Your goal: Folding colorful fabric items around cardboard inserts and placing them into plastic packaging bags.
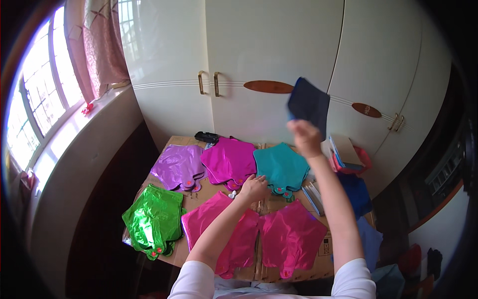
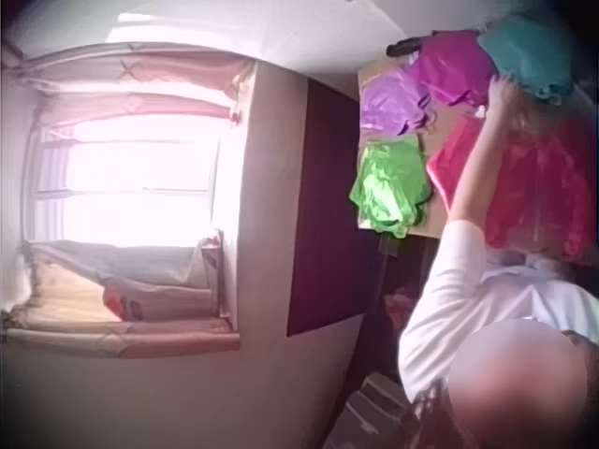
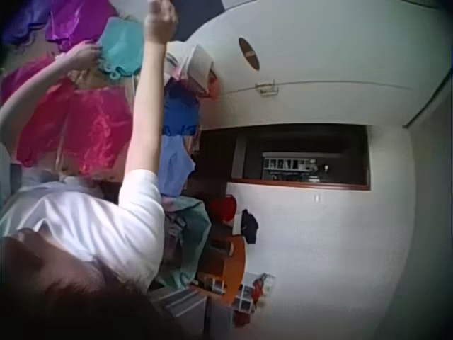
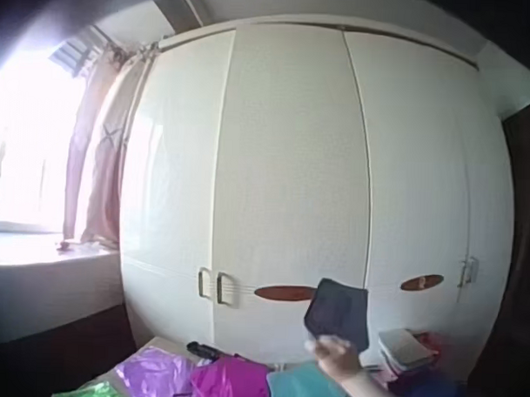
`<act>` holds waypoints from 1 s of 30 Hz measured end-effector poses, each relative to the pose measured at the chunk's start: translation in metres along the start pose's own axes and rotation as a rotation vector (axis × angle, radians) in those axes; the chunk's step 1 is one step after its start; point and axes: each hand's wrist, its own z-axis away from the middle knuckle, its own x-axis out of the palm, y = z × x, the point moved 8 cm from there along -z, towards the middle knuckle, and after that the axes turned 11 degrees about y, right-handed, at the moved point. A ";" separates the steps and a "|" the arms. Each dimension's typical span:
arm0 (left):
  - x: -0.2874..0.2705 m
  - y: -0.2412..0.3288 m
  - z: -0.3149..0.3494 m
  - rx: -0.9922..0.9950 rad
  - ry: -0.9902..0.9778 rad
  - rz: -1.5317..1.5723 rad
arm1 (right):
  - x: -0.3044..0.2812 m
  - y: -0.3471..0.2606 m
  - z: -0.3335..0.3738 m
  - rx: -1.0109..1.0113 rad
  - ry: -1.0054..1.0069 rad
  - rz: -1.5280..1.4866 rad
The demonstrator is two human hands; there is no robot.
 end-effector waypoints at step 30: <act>-0.087 -0.127 0.106 -0.349 0.293 0.059 | 0.212 -0.150 0.163 0.810 -0.918 -0.637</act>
